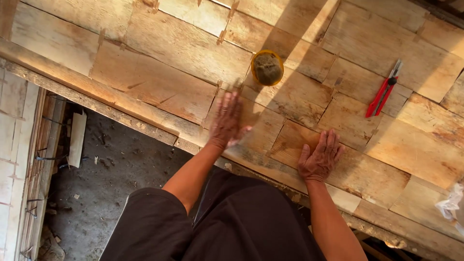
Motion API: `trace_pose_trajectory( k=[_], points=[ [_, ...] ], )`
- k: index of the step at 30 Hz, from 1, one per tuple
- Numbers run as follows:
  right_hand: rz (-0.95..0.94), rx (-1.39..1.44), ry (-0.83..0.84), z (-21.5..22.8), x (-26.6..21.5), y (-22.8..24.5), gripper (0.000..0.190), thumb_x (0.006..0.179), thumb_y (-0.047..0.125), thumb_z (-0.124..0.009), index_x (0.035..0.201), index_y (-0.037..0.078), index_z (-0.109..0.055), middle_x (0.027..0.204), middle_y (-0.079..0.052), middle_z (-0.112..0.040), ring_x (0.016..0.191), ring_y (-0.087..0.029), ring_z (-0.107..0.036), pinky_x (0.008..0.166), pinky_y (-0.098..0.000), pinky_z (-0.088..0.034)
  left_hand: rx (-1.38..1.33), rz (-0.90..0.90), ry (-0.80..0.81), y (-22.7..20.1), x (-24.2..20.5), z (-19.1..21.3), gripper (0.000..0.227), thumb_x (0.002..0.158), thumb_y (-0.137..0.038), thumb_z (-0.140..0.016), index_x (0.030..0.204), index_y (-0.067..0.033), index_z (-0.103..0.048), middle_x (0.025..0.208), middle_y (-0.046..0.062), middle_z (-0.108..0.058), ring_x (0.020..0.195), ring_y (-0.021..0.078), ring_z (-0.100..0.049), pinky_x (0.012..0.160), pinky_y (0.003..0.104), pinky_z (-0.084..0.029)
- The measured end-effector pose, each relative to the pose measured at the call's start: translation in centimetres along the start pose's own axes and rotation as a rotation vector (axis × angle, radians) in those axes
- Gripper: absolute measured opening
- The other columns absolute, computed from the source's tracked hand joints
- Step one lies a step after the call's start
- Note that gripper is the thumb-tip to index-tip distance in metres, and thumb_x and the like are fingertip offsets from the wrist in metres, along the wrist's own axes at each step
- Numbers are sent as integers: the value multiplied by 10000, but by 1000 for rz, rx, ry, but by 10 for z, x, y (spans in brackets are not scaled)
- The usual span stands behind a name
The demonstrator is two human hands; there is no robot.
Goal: Patching and trimming wood veneer strips on a wooden workbench surface.
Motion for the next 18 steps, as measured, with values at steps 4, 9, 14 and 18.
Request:
trace_pose_trajectory(
  k=[4,9,14,18],
  points=[
    [-10,0,2,3,3,1,691,1060,424,-454,1629,56,-317,1733,-144,-254,1629,-303,-165,1313,-550,-40,-13,-105,156,-64,0,3,1055,1017,-816,-174,1647,-6,70,1745,204,102,1644,356,107,1310,416,69],
    [4,-20,11,-3,-1,-3,688,1063,414,-455,1634,54,-317,1736,-156,-251,1630,-324,-156,1312,-555,-28,-123,31,-36,-88,10,-11,954,1066,-709,-182,1656,8,40,1745,191,104,1618,313,103,1305,434,76],
    [3,-7,14,1,4,4,687,1069,412,-455,1637,51,-316,1738,-162,-252,1630,-329,-166,1309,-556,-32,-24,-330,19,-103,-3,3,928,1068,-713,-151,1676,-32,14,1756,143,97,1633,283,92,1325,400,68],
    [-6,-12,15,1,1,2,687,1073,417,-460,1637,49,-324,1737,-167,-263,1631,-328,-183,1311,-565,-46,-32,-208,-107,-76,12,-2,892,1066,-677,-114,1680,-38,-8,1761,155,52,1627,280,61,1303,399,54]
  ],
)
Point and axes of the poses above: each hand's wrist, its own x-axis towards the middle knuckle, its own z-axis out of the back of the hand, y = z × x, the point moved 10 cm from there along x, towards the middle knuckle
